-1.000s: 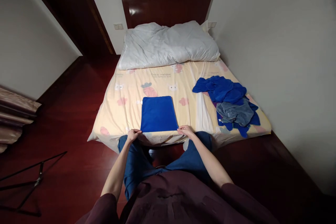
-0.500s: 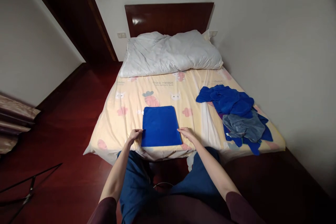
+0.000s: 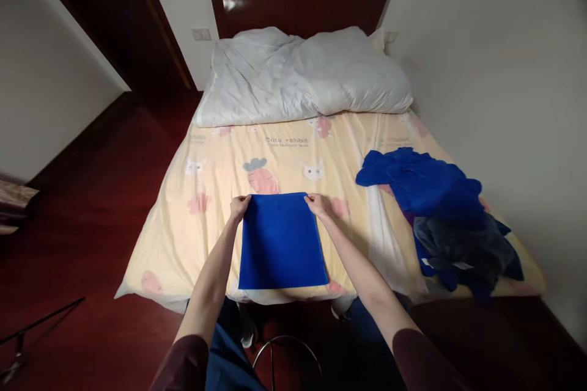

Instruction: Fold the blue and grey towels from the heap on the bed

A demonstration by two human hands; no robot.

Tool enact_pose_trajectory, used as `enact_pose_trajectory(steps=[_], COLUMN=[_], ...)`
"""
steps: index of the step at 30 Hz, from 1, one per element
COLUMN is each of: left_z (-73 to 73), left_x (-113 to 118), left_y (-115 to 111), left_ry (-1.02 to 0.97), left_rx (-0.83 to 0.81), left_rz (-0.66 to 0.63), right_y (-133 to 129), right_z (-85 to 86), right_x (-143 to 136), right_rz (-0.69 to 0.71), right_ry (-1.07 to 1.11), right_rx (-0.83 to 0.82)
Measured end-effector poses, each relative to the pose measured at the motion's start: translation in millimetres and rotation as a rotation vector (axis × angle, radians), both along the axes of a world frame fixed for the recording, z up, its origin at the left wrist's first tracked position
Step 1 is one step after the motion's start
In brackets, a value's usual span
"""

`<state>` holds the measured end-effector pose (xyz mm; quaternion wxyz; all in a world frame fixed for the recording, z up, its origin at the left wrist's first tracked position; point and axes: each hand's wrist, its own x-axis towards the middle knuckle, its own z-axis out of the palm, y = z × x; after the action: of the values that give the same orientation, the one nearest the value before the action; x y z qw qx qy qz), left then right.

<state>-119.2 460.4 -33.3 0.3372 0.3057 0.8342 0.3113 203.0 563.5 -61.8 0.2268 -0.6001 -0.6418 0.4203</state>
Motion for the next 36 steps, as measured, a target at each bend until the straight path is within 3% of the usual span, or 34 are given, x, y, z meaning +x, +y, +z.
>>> enact_pose_trajectory(steps=[6, 12, 21, 27, 32, 36], left_z=[-6.9, -6.2, 3.9, 2.7, -7.9, -33.5], left_x=[-11, -18, -30, -31, -27, -28], left_y=[11, 13, 32, 29, 54, 75], left_ry=[0.140, 0.359, 0.290, 0.223, 0.291, 0.295], left_rx=[0.008, 0.073, 0.062, 0.104, 0.208, 0.306], left_rz=[0.002, -0.298, -0.504, -0.459, -0.316, -0.233], right_y=[14, 26, 43, 49, 67, 89], right_z=[-10.4, -15.1, -13.1, -12.5, -21.0, -46.6], right_x=[-5, -7, -5, 0, -7, -11], right_rz=[-0.063, -0.117, -0.076, 0.146, -0.032, -0.098], right_ry=[-0.087, 0.035, 0.029, 0.058, 0.024, 0.108], right_rx=[0.111, 0.009, -0.100, -0.034, 0.123, 0.260])
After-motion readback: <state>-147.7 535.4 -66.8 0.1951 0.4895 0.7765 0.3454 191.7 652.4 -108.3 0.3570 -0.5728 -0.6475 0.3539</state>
